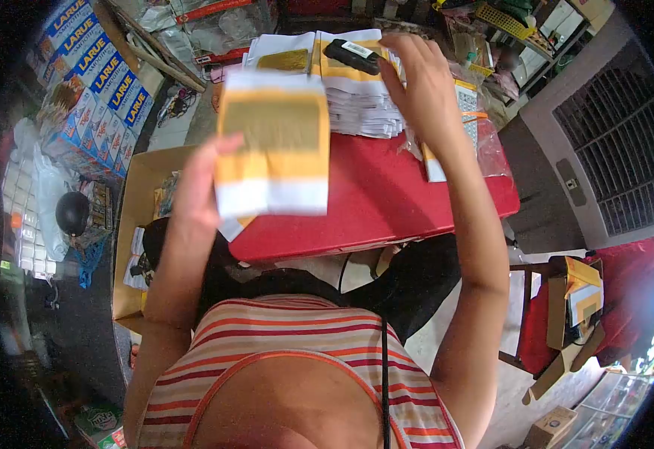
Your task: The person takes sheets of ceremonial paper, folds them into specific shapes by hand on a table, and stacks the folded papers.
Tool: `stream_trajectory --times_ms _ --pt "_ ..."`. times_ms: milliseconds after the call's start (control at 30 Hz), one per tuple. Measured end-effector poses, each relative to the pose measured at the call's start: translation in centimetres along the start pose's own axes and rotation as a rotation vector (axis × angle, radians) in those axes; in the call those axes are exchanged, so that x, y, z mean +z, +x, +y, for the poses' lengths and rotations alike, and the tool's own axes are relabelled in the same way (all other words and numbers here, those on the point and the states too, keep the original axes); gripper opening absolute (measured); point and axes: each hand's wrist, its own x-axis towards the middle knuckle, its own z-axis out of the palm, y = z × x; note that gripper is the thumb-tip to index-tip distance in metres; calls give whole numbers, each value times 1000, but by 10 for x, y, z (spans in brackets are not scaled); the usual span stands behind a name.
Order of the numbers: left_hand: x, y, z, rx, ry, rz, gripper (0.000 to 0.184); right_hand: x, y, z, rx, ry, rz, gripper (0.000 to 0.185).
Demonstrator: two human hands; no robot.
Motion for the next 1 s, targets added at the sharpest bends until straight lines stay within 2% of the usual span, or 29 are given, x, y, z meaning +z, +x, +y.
stream_trajectory --times_ms 33,67,100,133,167,233,267,367,467,533,567,633,800,933,1000 --pt "0 20 16 90 30 -161 41 21 -1 31 43 -15 -12 32" --pt "1 41 32 80 50 -235 41 41 -3 54 83 -33 -20 35" --pt "2 62 47 102 69 -200 42 60 -7 68 84 -38 -14 35" --pt "13 80 52 257 210 -100 37 78 -11 80 165 2 -52 42" --pt "15 103 59 272 191 -122 34 90 -13 87 243 43 -90 50" --pt "22 140 63 309 201 -122 33 96 -10 79 239 65 -104 58" --pt "27 155 62 317 202 -124 33 93 -8 72 299 61 -184 52" --pt "40 188 56 376 216 -65 34 102 -6 72 302 27 -210 50" --pt "49 208 49 405 122 -128 36 106 -6 76 344 122 -187 46" --pt "55 211 41 403 86 -121 37 107 -7 76 433 337 -96 49" --pt "59 212 37 410 53 -115 38 112 -11 83 434 336 -97 49" --pt "56 222 31 394 37 -119 38 122 -18 101 519 513 71 48" --pt "50 241 18 289 44 -65 39 82 -27 108 658 223 175 50" --pt "41 252 11 128 109 45 40 70 -22 113 679 286 239 52" --pt "37 256 8 105 121 58 40 71 -15 106 575 406 237 51"
